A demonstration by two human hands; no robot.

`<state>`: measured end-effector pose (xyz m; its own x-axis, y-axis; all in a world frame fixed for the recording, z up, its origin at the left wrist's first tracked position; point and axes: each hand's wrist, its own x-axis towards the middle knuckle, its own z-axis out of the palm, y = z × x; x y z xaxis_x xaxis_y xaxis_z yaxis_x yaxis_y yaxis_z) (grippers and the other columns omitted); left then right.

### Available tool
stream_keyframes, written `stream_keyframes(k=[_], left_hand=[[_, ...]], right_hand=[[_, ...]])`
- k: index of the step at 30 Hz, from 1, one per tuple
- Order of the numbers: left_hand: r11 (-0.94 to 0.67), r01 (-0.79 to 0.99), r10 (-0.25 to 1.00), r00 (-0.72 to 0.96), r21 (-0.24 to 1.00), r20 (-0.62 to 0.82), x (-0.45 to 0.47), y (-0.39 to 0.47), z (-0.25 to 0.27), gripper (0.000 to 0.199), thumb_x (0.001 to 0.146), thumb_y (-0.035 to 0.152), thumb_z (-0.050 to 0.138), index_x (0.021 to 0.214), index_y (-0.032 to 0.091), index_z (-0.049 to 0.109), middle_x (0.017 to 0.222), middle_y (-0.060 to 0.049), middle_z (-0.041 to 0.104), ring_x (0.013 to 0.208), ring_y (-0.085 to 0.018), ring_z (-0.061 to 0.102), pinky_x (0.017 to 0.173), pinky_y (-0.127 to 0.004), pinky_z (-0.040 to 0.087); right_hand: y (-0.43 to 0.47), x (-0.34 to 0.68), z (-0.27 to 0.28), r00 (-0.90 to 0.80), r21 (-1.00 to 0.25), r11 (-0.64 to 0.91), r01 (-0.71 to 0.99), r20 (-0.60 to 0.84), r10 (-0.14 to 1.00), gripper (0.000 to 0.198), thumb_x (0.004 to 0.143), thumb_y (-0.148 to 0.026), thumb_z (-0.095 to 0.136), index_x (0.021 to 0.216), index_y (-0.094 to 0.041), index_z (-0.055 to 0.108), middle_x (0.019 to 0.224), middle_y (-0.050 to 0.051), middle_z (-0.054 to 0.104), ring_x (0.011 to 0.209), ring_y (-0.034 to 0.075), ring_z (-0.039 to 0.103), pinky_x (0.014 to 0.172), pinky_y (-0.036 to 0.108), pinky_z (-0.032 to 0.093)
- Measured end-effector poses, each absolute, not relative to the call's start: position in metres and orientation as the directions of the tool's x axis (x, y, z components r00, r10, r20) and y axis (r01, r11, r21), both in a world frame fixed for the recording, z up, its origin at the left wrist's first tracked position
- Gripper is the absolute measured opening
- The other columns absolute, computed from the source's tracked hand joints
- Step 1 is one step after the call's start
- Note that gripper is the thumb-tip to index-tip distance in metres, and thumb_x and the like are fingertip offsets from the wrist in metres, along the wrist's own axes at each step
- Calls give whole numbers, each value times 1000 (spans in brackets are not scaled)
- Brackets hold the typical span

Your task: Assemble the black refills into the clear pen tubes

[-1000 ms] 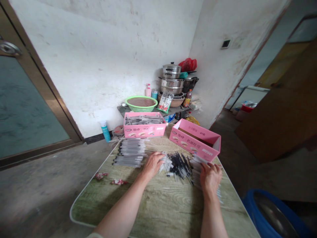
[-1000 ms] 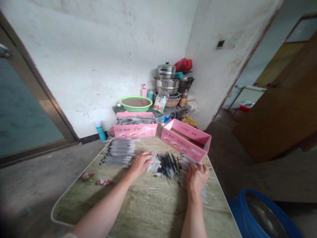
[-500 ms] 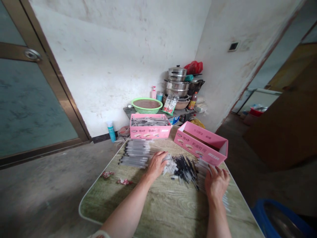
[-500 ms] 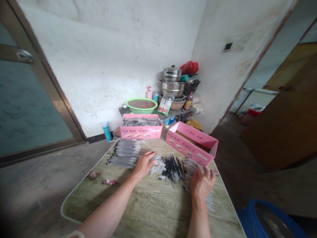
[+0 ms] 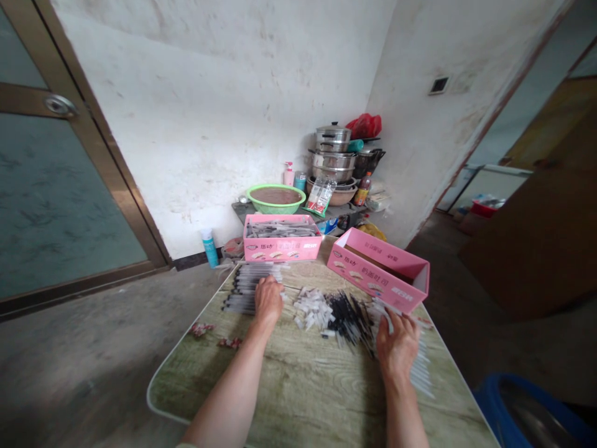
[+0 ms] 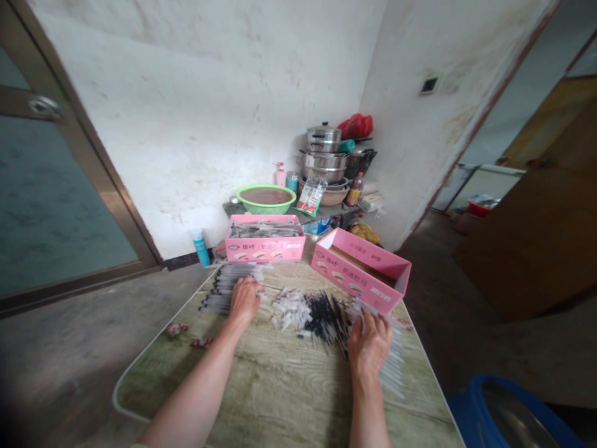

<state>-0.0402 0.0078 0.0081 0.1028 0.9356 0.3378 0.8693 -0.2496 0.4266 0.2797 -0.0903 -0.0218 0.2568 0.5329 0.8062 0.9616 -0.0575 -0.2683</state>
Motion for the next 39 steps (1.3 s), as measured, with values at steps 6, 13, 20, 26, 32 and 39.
stream_keyframes(k=[6,13,20,26,32,39], left_hand=[[-391,780,862,124,489,492,-34,2,22,17,79,12,61,83,22,74,92,-8,67,89,-25,56,85,-37,43],[-550,175,779,-247,817,577,-15,-11,37,16,88,36,59,96,23,64,92,-5,68,87,-20,62,84,-30,46],[-209,-527,978,-88,824,192,5,-4,26,36,76,46,72,94,19,56,82,-3,68,62,-11,58,61,-23,46],[-134,-542,986,10,830,165,15,-9,20,35,76,44,73,92,18,57,79,-3,69,61,-11,59,59,-22,46],[-61,-544,987,93,837,132,16,-8,14,39,75,43,75,99,15,62,81,-5,70,63,-12,61,60,-22,47],[11,-529,990,123,849,63,16,-7,10,42,67,48,81,86,13,67,74,-4,69,60,-13,62,57,-24,51]], right_hand=[[-91,271,-18,289,-334,-14,942,794,534,44,96,-41,41,99,-11,72,91,17,68,99,31,55,90,46,43],[-97,234,-6,310,-562,219,797,693,651,34,95,-40,49,106,-15,70,97,13,71,92,26,61,85,40,48],[-97,194,2,221,-944,176,278,242,945,45,94,-53,48,100,-15,70,72,6,72,59,19,59,53,28,46],[-94,187,-2,108,-997,65,-43,60,992,54,90,-64,47,82,-15,67,61,6,68,49,17,55,40,24,37],[-95,188,-4,88,-994,74,-85,67,994,49,87,-62,55,71,-17,61,44,-1,57,35,10,42,38,21,33],[-94,185,-1,117,-985,47,-168,27,993,49,83,-63,58,61,-19,55,36,-3,51,31,8,37,35,20,30]])
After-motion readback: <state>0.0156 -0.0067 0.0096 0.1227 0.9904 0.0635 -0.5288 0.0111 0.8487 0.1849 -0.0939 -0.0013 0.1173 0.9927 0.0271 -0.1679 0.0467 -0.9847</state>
